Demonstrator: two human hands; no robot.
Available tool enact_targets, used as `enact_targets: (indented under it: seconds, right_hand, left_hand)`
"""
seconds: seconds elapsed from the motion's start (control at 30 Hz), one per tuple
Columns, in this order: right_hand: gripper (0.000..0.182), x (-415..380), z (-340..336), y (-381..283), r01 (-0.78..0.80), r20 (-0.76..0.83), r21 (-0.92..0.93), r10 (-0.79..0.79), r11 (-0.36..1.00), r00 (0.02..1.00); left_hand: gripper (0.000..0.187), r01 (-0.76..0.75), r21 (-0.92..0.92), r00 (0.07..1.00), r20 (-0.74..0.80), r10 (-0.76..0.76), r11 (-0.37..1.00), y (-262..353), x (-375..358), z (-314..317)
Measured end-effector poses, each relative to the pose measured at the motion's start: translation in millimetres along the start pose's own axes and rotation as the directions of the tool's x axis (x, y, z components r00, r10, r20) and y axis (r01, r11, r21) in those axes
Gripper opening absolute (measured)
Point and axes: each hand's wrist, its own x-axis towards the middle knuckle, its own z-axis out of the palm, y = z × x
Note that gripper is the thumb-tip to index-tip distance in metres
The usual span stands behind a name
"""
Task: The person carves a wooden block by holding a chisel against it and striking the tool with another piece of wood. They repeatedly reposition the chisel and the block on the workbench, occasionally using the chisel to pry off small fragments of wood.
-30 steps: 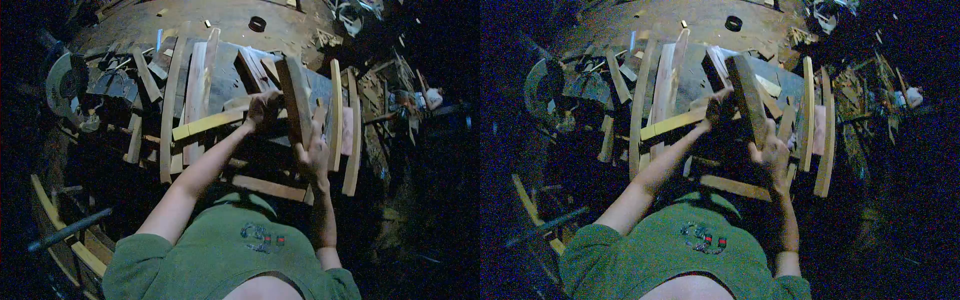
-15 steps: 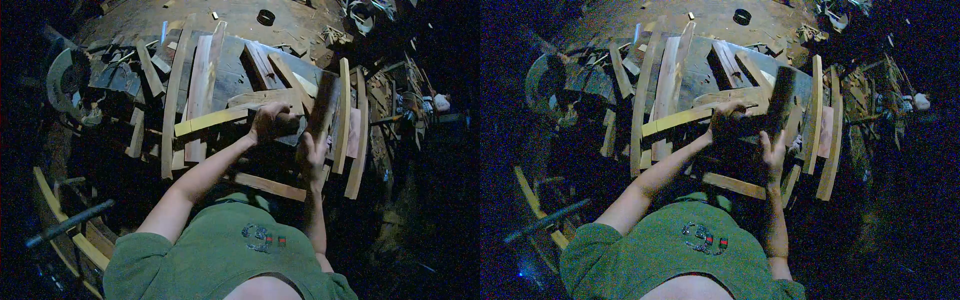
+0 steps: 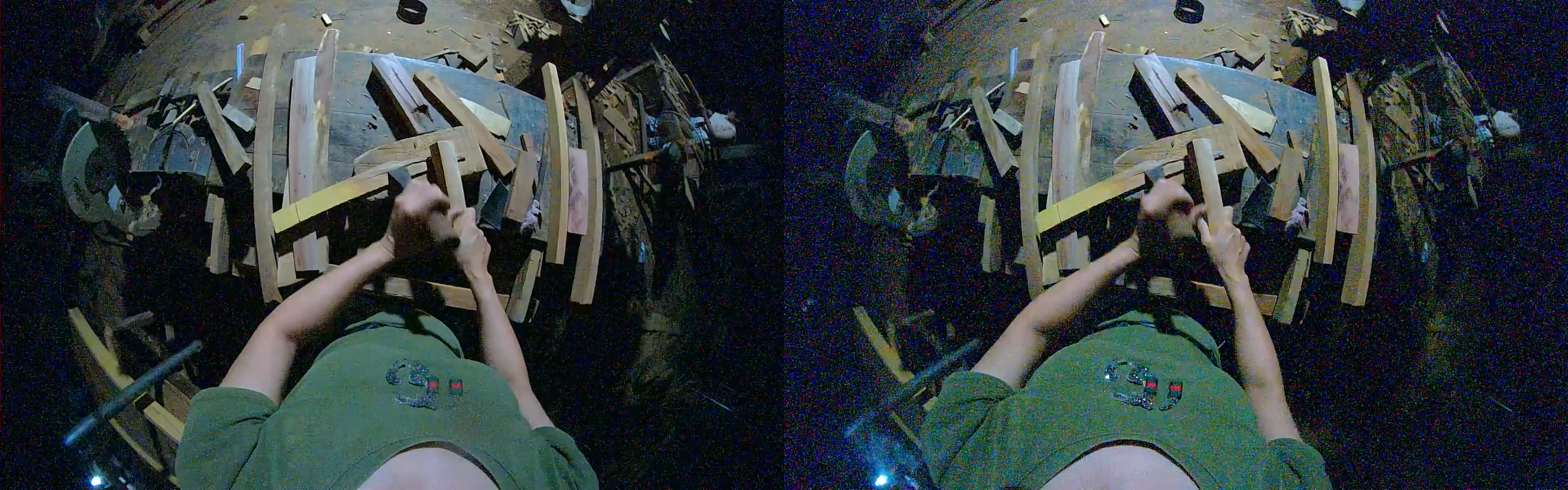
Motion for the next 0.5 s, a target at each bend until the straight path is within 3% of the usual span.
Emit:
enact_targets:
  seconds: [0.1, 0.17, 0.23, 0.3, 0.33, 0.37, 0.5]
  right_hand:
    - [0.039, -2, -6, -14, -0.093, 0.040, -0.014, 0.093, 0.996, 0.995]
    - [0.042, -3, -2, -12, -0.086, 0.031, 0.000, 0.086, 0.996, 0.996]
    - [0.045, -3, 0, -8, -0.085, 0.016, 0.011, 0.085, 0.996, 0.996]
    - [0.049, -3, 1, -8, -0.068, -0.010, -0.007, 0.068, 0.998, 0.998]
    - [0.049, -3, 1, -8, -0.078, -0.009, -0.002, 0.078, 0.997, 0.997]
    - [0.049, -4, 0, -10, -0.080, -0.008, -0.001, 0.080, 0.997, 0.997]
    - [0.050, -3, 8, -8, -0.060, -0.035, -0.029, 0.059, 0.998, 0.998]
  left_hand:
    - [0.019, 0.173, 0.141, 0.984, -0.069, -0.165, 0.975, -16, 29, -13]
    - [0.019, 0.276, -0.041, 0.936, -0.217, -0.278, 0.960, -32, 52, -33]
    - [0.019, 0.483, -0.384, 0.780, -0.218, -0.586, 0.787, -45, 61, -50]
    - [0.018, 0.446, -0.487, 0.724, -0.298, -0.623, 0.751, -40, 67, -66]
    - [0.019, 0.470, -0.479, 0.741, -0.243, -0.626, 0.741, -51, 63, -78]
    - [0.019, 0.304, -0.553, 0.747, -0.367, -0.555, 0.776, -51, 65, -77]
    - [0.020, 0.387, -0.466, 0.780, -0.295, -0.551, 0.796, -51, 56, -93]
